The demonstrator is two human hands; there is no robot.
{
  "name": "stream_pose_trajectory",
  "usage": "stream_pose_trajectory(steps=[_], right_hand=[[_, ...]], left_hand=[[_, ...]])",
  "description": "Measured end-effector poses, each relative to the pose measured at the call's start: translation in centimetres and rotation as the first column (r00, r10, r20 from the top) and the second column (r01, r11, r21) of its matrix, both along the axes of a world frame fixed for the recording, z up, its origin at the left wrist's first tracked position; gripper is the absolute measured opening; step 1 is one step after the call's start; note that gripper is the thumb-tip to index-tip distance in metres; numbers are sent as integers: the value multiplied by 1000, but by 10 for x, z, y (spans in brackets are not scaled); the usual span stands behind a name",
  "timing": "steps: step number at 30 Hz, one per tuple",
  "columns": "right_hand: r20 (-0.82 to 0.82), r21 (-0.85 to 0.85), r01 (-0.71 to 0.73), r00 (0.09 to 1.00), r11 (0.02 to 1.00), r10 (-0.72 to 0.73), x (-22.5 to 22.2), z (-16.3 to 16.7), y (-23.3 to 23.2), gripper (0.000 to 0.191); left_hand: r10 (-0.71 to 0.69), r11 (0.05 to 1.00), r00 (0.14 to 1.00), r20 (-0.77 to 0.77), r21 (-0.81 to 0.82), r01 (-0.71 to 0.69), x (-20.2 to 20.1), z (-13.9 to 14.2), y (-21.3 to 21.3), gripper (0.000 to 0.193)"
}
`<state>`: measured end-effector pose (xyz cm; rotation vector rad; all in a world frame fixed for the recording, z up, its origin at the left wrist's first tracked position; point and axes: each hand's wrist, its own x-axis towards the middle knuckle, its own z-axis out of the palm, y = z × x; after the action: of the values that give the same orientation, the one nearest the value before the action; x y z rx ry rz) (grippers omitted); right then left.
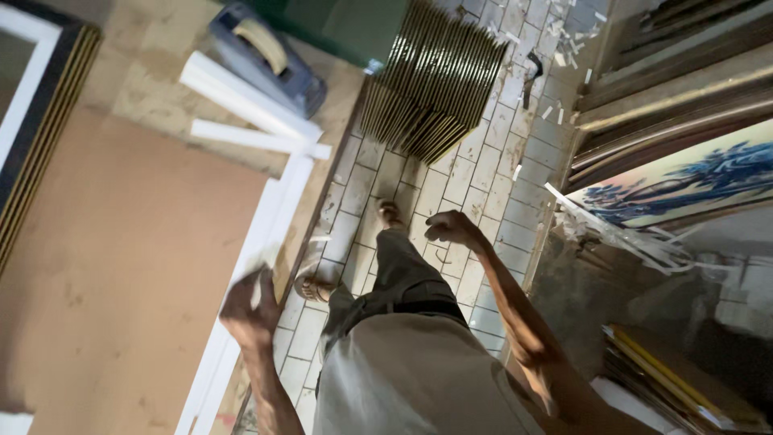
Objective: The person fits white mat board strips into black picture frames lying on a workbench, aligns them inside the frame edges, and presses the frame's corner fasteners by hand to secure the backing. They reposition frames on the bench and work on multiple frames one after another.
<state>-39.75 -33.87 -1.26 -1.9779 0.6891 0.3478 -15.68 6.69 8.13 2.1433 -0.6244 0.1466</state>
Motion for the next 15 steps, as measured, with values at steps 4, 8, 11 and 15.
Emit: stream_pose_trajectory(steps=[4,8,11,15], right_hand=[[-151,353,466,884,811,-442,10,-30,-94,44],[-121,456,688,677,565,-726,19,-65,-209,39],[-120,503,748,556,432,-822,42,-105,-300,38],[-105,480,787,490,387,-865,69,-157,-378,41]], left_hand=[[8,997,983,-184,80,7,-45,-38,-52,11],[-100,994,975,-197,12,104,-89,-110,-124,10],[-61,981,899,-434,141,135,-120,-163,-177,19],[-39,945,818,-573,245,217,-150,-198,-222,29]])
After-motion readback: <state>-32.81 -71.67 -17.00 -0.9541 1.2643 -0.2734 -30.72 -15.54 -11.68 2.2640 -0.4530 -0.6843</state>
